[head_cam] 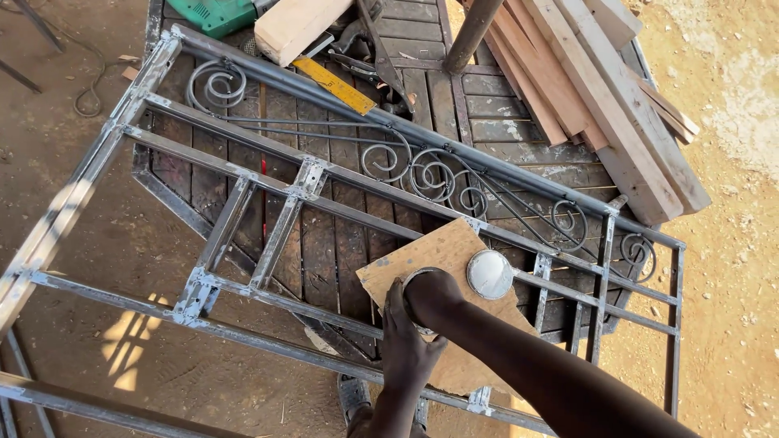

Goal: The person is scooping metal filler from a can onto a piece of cardboard and mixing it with a spatula in preparation for repair work.

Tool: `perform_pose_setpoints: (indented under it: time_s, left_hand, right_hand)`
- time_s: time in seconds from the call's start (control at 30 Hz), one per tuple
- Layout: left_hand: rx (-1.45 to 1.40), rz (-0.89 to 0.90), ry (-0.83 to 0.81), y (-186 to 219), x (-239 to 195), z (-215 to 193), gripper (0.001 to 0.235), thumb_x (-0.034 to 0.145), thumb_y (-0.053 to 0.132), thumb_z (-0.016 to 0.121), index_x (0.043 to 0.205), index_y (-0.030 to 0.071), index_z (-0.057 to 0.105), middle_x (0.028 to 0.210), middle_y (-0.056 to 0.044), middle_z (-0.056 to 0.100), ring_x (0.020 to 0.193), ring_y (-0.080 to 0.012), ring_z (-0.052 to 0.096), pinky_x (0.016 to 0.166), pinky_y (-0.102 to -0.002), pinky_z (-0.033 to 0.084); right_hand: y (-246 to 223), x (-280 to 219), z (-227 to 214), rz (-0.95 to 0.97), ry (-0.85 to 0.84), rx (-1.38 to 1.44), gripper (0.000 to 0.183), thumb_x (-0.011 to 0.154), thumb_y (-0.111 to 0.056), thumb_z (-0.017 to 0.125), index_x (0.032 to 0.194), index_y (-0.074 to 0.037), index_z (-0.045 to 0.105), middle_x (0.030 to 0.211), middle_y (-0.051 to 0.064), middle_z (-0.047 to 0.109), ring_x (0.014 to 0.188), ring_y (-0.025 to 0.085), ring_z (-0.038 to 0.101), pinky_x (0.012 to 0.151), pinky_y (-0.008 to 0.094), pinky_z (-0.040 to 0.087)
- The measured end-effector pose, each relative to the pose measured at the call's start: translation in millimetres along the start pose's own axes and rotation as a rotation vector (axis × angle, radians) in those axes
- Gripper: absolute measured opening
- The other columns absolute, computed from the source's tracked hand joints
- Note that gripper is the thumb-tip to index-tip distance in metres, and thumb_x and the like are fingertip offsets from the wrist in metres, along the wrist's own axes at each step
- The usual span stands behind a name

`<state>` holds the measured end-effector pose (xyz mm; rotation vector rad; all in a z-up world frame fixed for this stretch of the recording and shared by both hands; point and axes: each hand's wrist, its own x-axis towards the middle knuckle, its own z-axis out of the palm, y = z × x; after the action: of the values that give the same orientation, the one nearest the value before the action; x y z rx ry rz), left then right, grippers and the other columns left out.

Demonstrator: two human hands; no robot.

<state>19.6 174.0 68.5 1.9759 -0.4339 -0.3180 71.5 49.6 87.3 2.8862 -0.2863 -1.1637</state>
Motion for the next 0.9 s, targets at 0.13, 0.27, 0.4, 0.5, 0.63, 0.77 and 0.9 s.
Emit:
perform_pose_setpoints:
  time_s: [0.13,0.27,0.4,0.5,0.63,0.77,0.9]
  left_hand:
    - [0.004,0.012,-0.001,-2,-7,10,0.135,0.058,0.015,0.107,0.158,0.004,0.016,0.161,-0.024,0.034,0.152,-0.0403,0.033,0.116,-0.048,0.043]
    - [0.044,0.068,0.079,-6,-10,19,0.133,0.054,0.019,0.108,0.155,0.0,0.023,0.156,-0.027,0.04,0.147,-0.0435,0.04,0.117,-0.048,0.042]
    - [0.093,0.057,0.084,-7,-11,20,0.135,0.052,0.021,0.108,0.155,-0.002,0.024,0.157,-0.024,0.04,0.148,-0.041,0.039,0.118,-0.045,0.04]
    - [0.11,0.081,0.117,-7,-12,23,0.133,0.053,0.025,0.108,0.154,-0.003,0.026,0.157,-0.024,0.041,0.148,-0.04,0.04,0.118,-0.044,0.041]
    - [0.11,0.122,0.181,-5,-12,23,0.123,0.06,0.029,0.104,0.152,-0.005,0.029,0.154,-0.026,0.044,0.146,-0.0412,0.043,0.121,-0.045,0.038]
    - [0.121,0.131,0.171,-3,-13,21,0.131,0.055,0.029,0.107,0.153,-0.003,0.028,0.156,-0.024,0.042,0.148,-0.0383,0.041,0.123,-0.042,0.034]
    - [0.138,0.092,0.112,-6,-16,22,0.133,0.058,0.035,0.107,0.154,-0.005,0.025,0.157,-0.027,0.039,0.148,-0.041,0.039,0.121,-0.044,0.037]
  right_hand:
    - [8,1,6,0.018,-0.07,-0.017,0.013,0.087,-0.018,0.066,0.074,-0.018,0.069,0.079,0.0,0.07,0.082,0.024,0.069,0.065,0.037,0.055]
    - [5,-1,5,0.059,-0.096,-0.03,0.012,0.091,-0.022,0.065,0.081,-0.02,0.071,0.084,-0.001,0.072,0.085,0.024,0.07,0.066,0.037,0.057]
    - [6,4,8,0.018,-0.143,-0.019,0.012,0.09,-0.018,0.064,0.08,-0.016,0.07,0.08,0.002,0.069,0.08,0.025,0.067,0.064,0.038,0.055]
    - [8,7,13,-0.015,-0.185,-0.006,0.013,0.089,-0.015,0.063,0.079,-0.012,0.07,0.077,0.003,0.067,0.075,0.025,0.064,0.062,0.038,0.053]
    - [15,10,17,-0.058,-0.24,0.018,0.013,0.087,-0.01,0.062,0.077,-0.008,0.069,0.072,0.006,0.064,0.069,0.025,0.06,0.059,0.039,0.05]
    - [33,8,20,-0.085,-0.269,0.031,0.013,0.086,-0.007,0.061,0.076,-0.004,0.069,0.069,0.008,0.062,0.064,0.026,0.058,0.056,0.04,0.048]
    - [55,-34,5,-0.006,-0.125,0.478,0.017,0.092,-0.011,0.063,0.105,-0.011,0.073,0.094,0.005,0.072,0.082,0.023,0.065,0.068,0.039,0.047]
